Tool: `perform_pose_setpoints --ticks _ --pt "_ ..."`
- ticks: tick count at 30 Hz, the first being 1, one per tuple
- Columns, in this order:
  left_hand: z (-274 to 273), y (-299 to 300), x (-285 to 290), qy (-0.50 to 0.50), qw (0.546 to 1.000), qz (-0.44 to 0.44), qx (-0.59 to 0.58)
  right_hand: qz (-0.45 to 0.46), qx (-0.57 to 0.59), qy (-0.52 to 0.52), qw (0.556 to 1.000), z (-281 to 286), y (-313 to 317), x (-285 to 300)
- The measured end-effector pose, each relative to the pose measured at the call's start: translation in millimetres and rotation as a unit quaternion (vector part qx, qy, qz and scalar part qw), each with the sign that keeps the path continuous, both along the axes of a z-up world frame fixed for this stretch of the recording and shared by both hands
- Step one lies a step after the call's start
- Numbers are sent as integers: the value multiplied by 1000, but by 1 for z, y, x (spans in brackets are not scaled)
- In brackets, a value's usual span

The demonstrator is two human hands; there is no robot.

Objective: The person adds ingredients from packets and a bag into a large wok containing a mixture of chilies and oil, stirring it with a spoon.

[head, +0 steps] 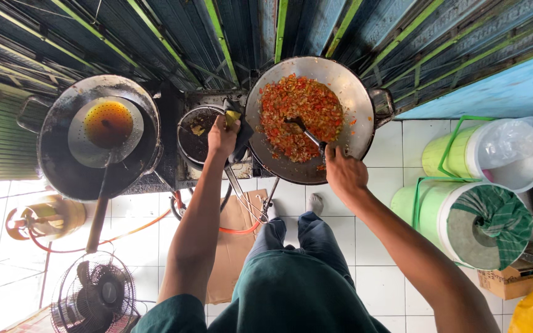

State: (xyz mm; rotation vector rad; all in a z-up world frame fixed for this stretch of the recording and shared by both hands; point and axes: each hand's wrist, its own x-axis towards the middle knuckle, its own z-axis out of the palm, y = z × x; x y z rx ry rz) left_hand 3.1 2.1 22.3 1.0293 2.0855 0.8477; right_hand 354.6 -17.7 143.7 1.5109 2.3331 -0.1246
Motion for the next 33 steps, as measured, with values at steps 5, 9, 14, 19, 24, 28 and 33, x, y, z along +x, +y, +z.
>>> perform_pose_setpoints --ticks 5,9,14,19,24,28,33 --pt "-1 -3 0 40 996 -4 75 33 117 90 988 46 -29 46" --pt "14 3 -2 61 991 0 123 -3 84 41 996 100 -53 83" --pt "33 2 -8 9 993 -26 113 24 -16 -18 999 59 -59 65" --pt "35 3 -7 17 994 -28 103 12 13 43 999 1 -13 7" --pt "39 5 -10 37 997 -44 47 20 29 53 998 57 13 29" --pt "41 4 -8 22 998 -35 51 52 22 -33 998 136 14 82" --pt "30 2 -5 32 998 -33 45 82 -78 -134 984 165 17 105"
